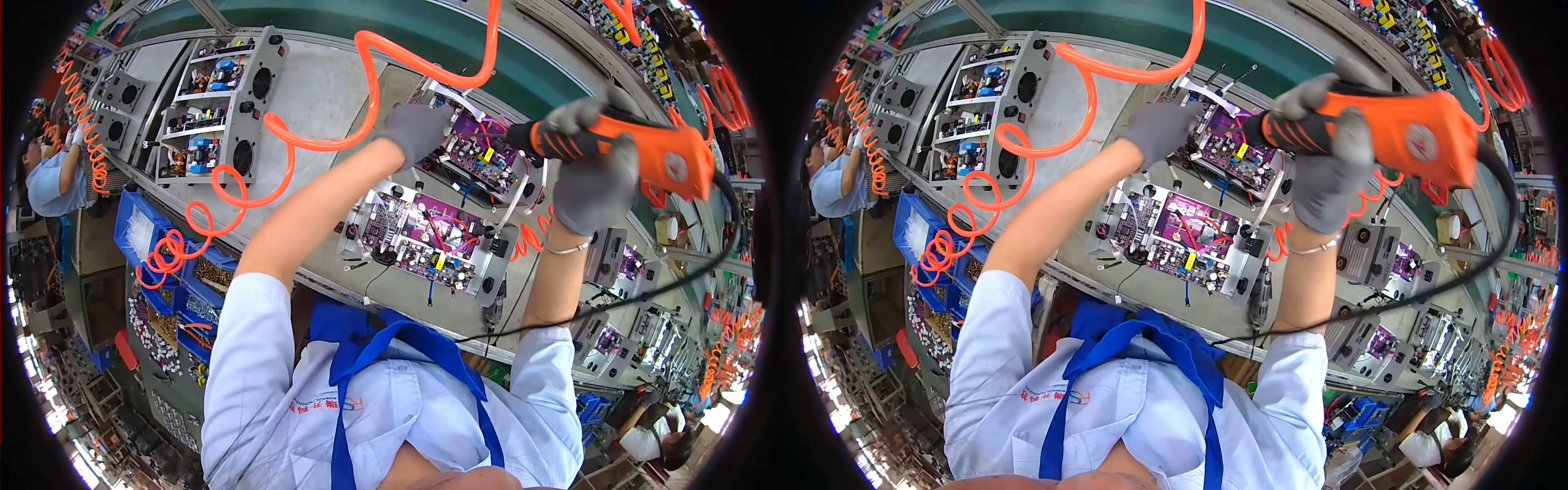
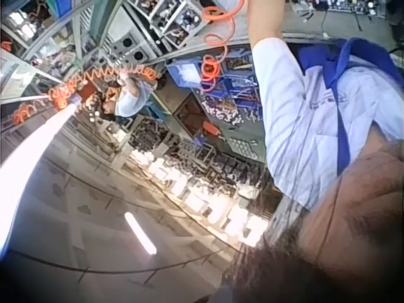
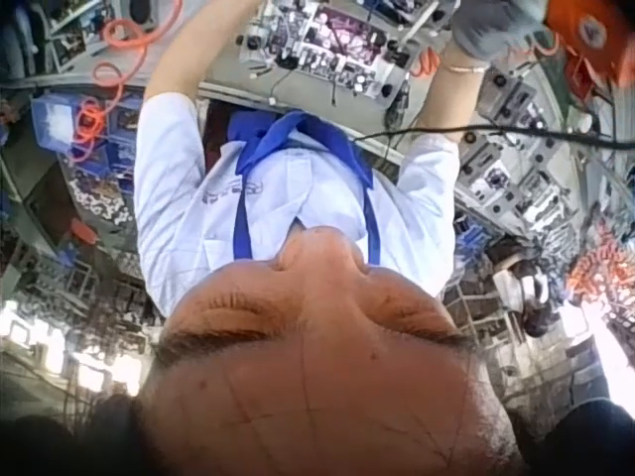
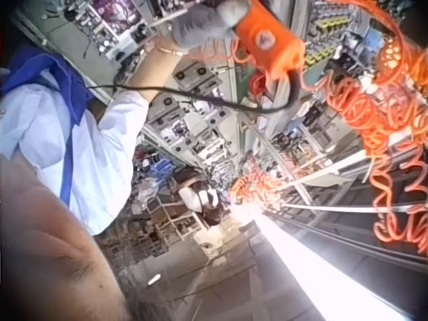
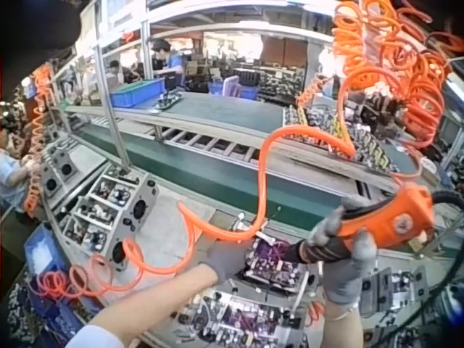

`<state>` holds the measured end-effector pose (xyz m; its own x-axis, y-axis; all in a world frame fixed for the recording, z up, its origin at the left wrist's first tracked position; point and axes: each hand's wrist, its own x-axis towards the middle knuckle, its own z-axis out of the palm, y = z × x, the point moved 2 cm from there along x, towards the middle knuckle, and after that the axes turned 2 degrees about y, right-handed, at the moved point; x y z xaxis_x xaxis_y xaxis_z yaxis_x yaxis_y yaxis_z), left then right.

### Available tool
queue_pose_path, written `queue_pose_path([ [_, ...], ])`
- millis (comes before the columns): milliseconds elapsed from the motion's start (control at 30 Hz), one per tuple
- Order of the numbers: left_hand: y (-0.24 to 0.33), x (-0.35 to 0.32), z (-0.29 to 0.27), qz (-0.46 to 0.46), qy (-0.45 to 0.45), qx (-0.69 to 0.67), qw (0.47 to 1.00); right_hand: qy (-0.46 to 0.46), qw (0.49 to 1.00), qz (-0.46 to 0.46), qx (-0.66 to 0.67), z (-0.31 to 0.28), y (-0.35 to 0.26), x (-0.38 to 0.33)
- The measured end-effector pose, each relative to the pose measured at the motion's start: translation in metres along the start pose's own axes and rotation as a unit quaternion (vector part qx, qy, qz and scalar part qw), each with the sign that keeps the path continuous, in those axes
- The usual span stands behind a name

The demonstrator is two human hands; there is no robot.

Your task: The person assembles electronic components onto printed circuit boards by hand, securing them with screws using both manual screwdrivers and a pneumatic screwdriver.

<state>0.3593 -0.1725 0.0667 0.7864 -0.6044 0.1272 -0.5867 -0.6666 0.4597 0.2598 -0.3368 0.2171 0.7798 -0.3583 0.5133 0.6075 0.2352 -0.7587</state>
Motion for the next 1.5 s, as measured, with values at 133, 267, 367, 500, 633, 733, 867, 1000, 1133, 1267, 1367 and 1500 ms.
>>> queue_pose_path([
  [133, 0.002, 0.024, 0.009, 0.089, -0.149, 0.25, 0.952, -0.001, 1.0, 0.03, 0.011, 0.014, 0.024, -0.004],
  [267, -0.008, 0.037, 0.019, 0.115, -0.175, 0.268, 0.94, -0.008, 0.998, 0.052, 0.023, 0.021, 0.04, -0.002],
  [367, -0.014, 0.039, 0.022, 0.137, -0.162, 0.262, 0.941, -0.015, 0.998, 0.05, 0.022, 0.023, 0.047, -0.001],
  [500, -0.022, 0.039, 0.024, 0.183, -0.164, 0.28, 0.928, -0.013, 0.998, 0.048, 0.039, 0.024, 0.051, 0.0],
  [633, -0.02, 0.039, 0.022, 0.179, -0.167, 0.273, 0.931, -0.013, 0.998, 0.054, 0.025, 0.024, 0.052, 0.002],
  [733, -0.019, 0.039, 0.022, 0.169, -0.168, 0.275, 0.931, -0.037, 0.998, 0.045, 0.011, 0.027, 0.052, 0.002],
  [867, -0.023, 0.036, 0.026, 0.185, -0.159, 0.304, 0.921, -0.045, 0.997, 0.063, -0.029, 0.029, 0.052, 0.001],
  [1000, -0.019, 0.039, 0.027, 0.17, -0.174, 0.294, 0.924, -0.067, 0.993, 0.062, -0.073, 0.027, 0.059, 0.011],
  [1133, -0.022, 0.04, 0.027, 0.155, -0.161, 0.257, 0.94, -0.049, 0.996, 0.066, -0.04, 0.035, 0.065, 0.016],
  [1267, -0.021, 0.037, 0.022, 0.154, -0.147, 0.276, 0.937, -0.049, 0.996, 0.069, -0.041, 0.039, 0.065, 0.016],
  [1367, -0.019, 0.039, 0.02, 0.16, -0.144, 0.274, 0.937, -0.045, 0.996, 0.063, -0.048, 0.044, 0.06, 0.016],
  [1500, -0.014, 0.037, 0.017, 0.125, -0.209, 0.246, 0.938, -0.091, 0.991, 0.065, -0.079, 0.047, 0.051, 0.021],
])
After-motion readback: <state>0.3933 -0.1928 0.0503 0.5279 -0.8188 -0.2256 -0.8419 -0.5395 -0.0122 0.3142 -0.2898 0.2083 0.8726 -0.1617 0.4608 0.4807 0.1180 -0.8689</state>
